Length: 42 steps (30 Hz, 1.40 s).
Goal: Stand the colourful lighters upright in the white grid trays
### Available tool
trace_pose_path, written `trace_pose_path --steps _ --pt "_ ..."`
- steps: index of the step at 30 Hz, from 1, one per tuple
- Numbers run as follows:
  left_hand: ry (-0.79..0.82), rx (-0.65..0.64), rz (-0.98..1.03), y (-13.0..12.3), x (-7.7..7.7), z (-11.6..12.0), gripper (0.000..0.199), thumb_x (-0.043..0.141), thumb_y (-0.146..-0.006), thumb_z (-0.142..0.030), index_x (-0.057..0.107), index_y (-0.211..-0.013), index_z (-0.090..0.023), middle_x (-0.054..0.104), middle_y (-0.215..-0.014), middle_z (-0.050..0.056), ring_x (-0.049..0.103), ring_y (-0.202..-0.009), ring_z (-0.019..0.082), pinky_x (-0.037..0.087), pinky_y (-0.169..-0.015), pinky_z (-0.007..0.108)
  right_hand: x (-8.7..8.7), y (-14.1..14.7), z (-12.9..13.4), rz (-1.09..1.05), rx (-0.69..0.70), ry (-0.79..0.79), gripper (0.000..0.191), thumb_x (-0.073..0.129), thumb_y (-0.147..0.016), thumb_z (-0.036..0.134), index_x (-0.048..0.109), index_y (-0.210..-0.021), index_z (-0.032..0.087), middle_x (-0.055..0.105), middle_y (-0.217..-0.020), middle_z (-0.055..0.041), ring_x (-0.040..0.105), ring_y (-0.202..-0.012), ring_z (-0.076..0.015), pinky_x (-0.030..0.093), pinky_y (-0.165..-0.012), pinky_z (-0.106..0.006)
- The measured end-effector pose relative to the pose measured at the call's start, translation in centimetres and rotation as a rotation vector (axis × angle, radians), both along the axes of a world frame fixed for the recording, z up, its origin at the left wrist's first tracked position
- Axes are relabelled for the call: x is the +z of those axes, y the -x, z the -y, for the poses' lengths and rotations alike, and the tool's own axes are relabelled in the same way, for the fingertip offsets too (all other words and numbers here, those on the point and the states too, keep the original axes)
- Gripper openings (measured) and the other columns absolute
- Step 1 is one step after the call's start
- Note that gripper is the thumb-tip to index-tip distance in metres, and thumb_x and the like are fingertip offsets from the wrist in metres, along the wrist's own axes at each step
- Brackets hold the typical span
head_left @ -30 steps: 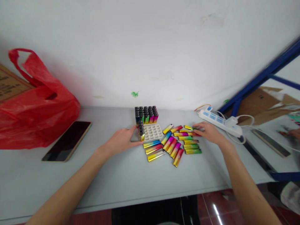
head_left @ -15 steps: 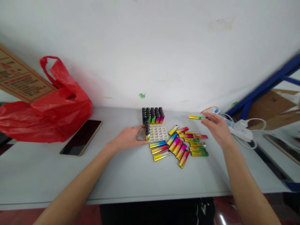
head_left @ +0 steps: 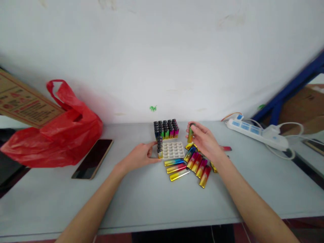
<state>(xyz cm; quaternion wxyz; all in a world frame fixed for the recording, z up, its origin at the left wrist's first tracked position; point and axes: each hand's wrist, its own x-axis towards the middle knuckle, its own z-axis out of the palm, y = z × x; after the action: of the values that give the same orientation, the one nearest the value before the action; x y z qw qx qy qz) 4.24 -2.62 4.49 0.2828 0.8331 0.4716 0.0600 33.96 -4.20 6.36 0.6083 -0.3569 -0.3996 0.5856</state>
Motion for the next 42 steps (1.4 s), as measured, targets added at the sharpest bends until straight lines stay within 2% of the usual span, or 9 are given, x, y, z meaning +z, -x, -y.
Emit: trace_pose_path --steps 3,5,7,12,15,18,27,36,42 --pt "0.002 0.002 -0.003 0.0 0.0 0.0 0.065 0.072 -0.084 -0.069 0.065 -0.122 -0.017 0.058 -0.066 -0.006 0.052 -0.057 0.016 0.031 -0.055 0.027 -1.1 0.9 1.5 0.191 0.227 -0.051 0.036 0.084 -0.089 0.053 0.072 -0.109 0.025 0.077 -0.095 -0.0018 0.069 -0.073 -0.0155 0.059 -0.062 -0.028" --pt "-0.003 0.003 -0.003 0.0 0.0 0.0 0.064 0.072 -0.085 -0.068 0.064 -0.123 -0.017 0.057 -0.066 -0.006 0.051 -0.057 0.016 0.031 -0.055 0.026 -1.5 1.1 2.3 0.339 0.391 -0.077 0.036 0.072 -0.099 0.057 0.067 -0.116 0.026 0.075 -0.084 0.0004 0.062 -0.058 -0.0134 0.051 -0.053 -0.027" --pt "-0.001 0.005 0.002 0.1 0.0 0.1 0.064 0.072 -0.085 -0.068 0.064 -0.124 -0.018 0.056 -0.066 -0.007 0.051 -0.056 0.015 0.031 -0.055 0.026 -1.7 1.5 2.7 0.478 0.460 -0.119 0.034 0.062 -0.105 0.056 0.064 -0.120 0.025 0.068 -0.075 0.0038 0.053 -0.051 -0.0119 0.043 -0.051 -0.025" --pt "0.000 0.003 -0.002 0.1 -0.1 0.1 0.062 0.072 -0.086 -0.067 0.064 -0.122 -0.018 0.057 -0.066 -0.006 0.051 -0.057 0.015 0.031 -0.055 0.026 -1.8 2.8 3.1 0.872 0.217 -0.287 0.029 0.055 -0.109 0.048 0.069 -0.116 0.024 0.069 -0.087 -0.0001 0.058 -0.071 -0.0155 0.041 -0.065 -0.028" --pt "-0.017 0.009 -0.016 0.1 -0.2 0.1 0.061 0.072 -0.086 -0.067 0.064 -0.122 -0.018 0.059 -0.067 -0.005 0.053 -0.057 0.015 0.031 -0.056 0.026 -1.8 3.4 3.4 1.011 0.041 -0.278 0.034 0.060 -0.105 0.051 0.066 -0.088 0.022 0.058 -0.068 0.0033 0.050 -0.062 -0.0148 0.035 -0.062 -0.029" --pt "-0.020 0.007 -0.025 0.0 -0.1 0.1 0.062 0.072 -0.086 -0.067 0.063 -0.125 -0.019 0.060 -0.068 -0.006 0.054 -0.058 0.015 0.032 -0.056 0.026 -1.8 3.7 3.6 1.069 -0.062 -0.261 0.052 0.065 -0.100 0.053 0.046 -0.063 0.023 0.039 -0.055 0.0059 0.037 -0.056 -0.0129 0.029 -0.058 -0.029" --pt "-0.016 0.006 -0.027 0.2 -0.3 0.1 0.063 0.073 -0.086 -0.067 0.063 -0.127 -0.019 0.063 -0.068 -0.005 0.059 -0.061 0.017 0.033 -0.054 0.027 -2.4 4.1 3.7 1.088 -0.126 -0.271 0.036 0.059 -0.093 0.035 0.047 -0.062 0.023 0.043 -0.053 0.0051 0.039 -0.053 -0.0122 0.028 -0.056 -0.029" --pt "-0.044 0.002 -0.021 0.1 -0.3 0.1 0.065 0.073 -0.086 -0.067 0.065 -0.127 -0.017 0.064 -0.069 -0.004 0.058 -0.060 0.018 0.034 -0.057 0.028 -2.4 4.4 3.7 1.114 -0.187 -0.281 0.049 0.060 -0.099 0.049 0.043 -0.060 0.023 0.039 -0.053 0.0061 0.032 -0.055 -0.0123 0.028 -0.058 -0.028" --pt "-0.048 -0.005 -0.020 0.0 -0.2 0.2 0.066 0.073 -0.085 -0.068 0.064 -0.126 -0.017 0.064 -0.069 -0.004 0.058 -0.061 0.018 0.033 -0.057 0.028 -2.8 4.3 3.8 1.120 -0.134 -0.293 0.039 0.057 -0.098 0.040 0.046 -0.064 0.024 0.046 -0.054 0.0047 0.040 -0.054 -0.0136 0.028 -0.058 -0.029"
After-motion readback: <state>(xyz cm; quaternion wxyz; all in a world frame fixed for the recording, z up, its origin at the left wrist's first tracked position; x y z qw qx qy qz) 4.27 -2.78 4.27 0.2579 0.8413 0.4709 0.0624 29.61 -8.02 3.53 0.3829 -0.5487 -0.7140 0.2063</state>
